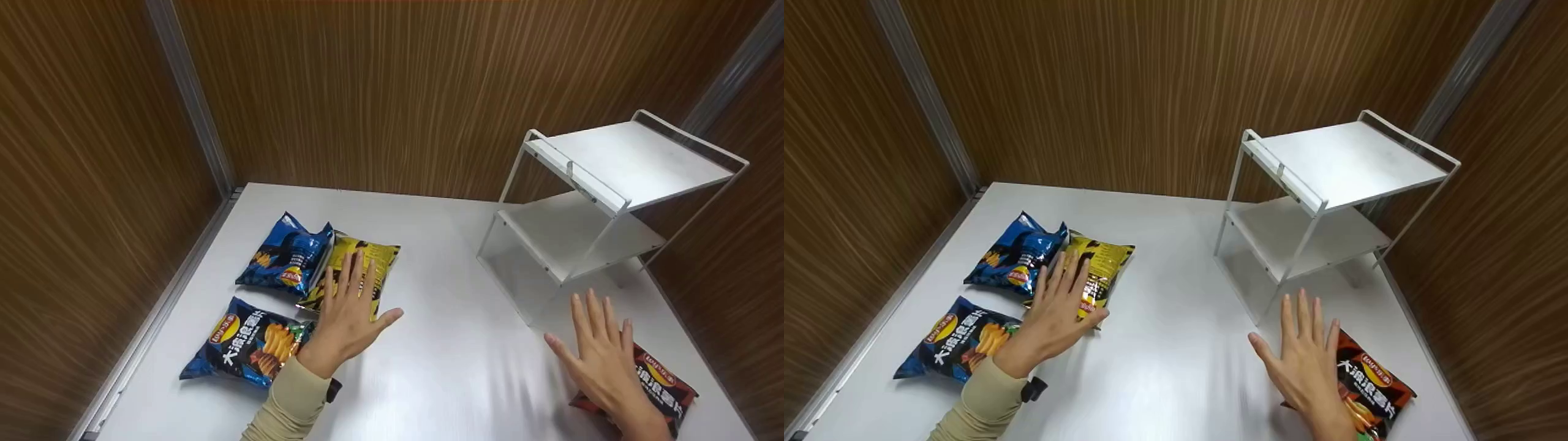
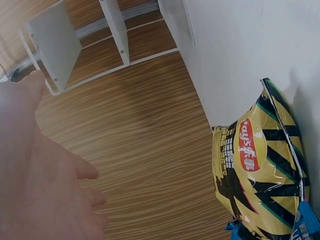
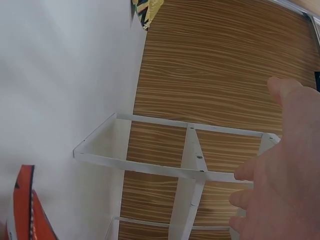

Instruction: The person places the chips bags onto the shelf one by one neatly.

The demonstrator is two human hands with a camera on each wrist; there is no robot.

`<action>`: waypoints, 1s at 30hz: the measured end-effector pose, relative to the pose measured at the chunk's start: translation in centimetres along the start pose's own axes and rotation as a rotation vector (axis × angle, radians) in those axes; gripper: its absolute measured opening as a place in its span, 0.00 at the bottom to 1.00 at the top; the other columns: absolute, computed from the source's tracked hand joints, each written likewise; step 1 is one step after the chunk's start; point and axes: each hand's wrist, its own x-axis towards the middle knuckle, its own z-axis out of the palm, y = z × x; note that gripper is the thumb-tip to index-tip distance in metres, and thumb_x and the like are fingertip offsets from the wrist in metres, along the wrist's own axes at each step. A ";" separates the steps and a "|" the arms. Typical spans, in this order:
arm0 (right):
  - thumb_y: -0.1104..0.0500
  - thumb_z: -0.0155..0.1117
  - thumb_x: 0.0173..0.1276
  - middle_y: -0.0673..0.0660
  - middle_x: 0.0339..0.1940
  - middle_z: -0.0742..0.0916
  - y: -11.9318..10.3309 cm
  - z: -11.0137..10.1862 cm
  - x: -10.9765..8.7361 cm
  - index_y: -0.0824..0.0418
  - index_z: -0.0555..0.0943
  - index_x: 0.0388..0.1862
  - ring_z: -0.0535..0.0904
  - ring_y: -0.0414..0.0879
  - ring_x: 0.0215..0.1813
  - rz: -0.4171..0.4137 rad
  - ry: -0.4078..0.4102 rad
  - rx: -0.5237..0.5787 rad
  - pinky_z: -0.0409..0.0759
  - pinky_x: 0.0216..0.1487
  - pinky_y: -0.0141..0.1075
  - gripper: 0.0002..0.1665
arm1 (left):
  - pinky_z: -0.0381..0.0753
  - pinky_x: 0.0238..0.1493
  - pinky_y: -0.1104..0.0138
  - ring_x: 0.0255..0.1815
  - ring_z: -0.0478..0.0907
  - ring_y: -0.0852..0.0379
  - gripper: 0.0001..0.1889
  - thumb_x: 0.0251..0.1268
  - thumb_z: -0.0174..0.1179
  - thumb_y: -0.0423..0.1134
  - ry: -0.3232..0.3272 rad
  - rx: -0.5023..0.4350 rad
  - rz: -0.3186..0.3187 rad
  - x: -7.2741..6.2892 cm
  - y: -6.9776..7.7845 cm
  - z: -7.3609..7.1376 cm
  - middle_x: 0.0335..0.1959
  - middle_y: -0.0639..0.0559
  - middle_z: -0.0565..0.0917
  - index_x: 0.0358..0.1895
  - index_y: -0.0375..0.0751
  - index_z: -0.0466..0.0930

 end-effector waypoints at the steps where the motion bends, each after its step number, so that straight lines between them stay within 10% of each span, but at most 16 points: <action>1: 0.38 0.51 0.73 0.62 0.83 0.42 0.0 0.0 0.0 0.56 0.40 0.82 0.32 0.64 0.82 0.001 -0.002 0.001 0.16 0.75 0.62 0.51 | 0.34 0.80 0.40 0.83 0.30 0.43 0.52 0.66 0.40 0.76 0.000 -0.007 0.001 0.0 0.0 0.0 0.83 0.43 0.33 0.81 0.44 0.38; 16: 0.38 0.50 0.74 0.60 0.83 0.39 0.7 -1.2 0.1 0.57 0.39 0.82 0.28 0.63 0.82 0.035 -0.013 0.007 0.13 0.73 0.60 0.51 | 0.29 0.80 0.42 0.83 0.30 0.43 0.53 0.65 0.39 0.77 -0.049 -0.061 0.004 0.8 0.8 0.2 0.83 0.42 0.34 0.81 0.43 0.39; 30: 0.38 0.49 0.74 0.62 0.83 0.39 3.1 -4.4 1.0 0.60 0.39 0.82 0.26 0.61 0.82 0.064 0.047 -0.002 0.14 0.73 0.65 0.51 | 0.29 0.81 0.45 0.83 0.27 0.46 0.51 0.67 0.38 0.75 -0.143 -0.126 0.103 3.1 4.7 1.7 0.83 0.45 0.31 0.81 0.45 0.34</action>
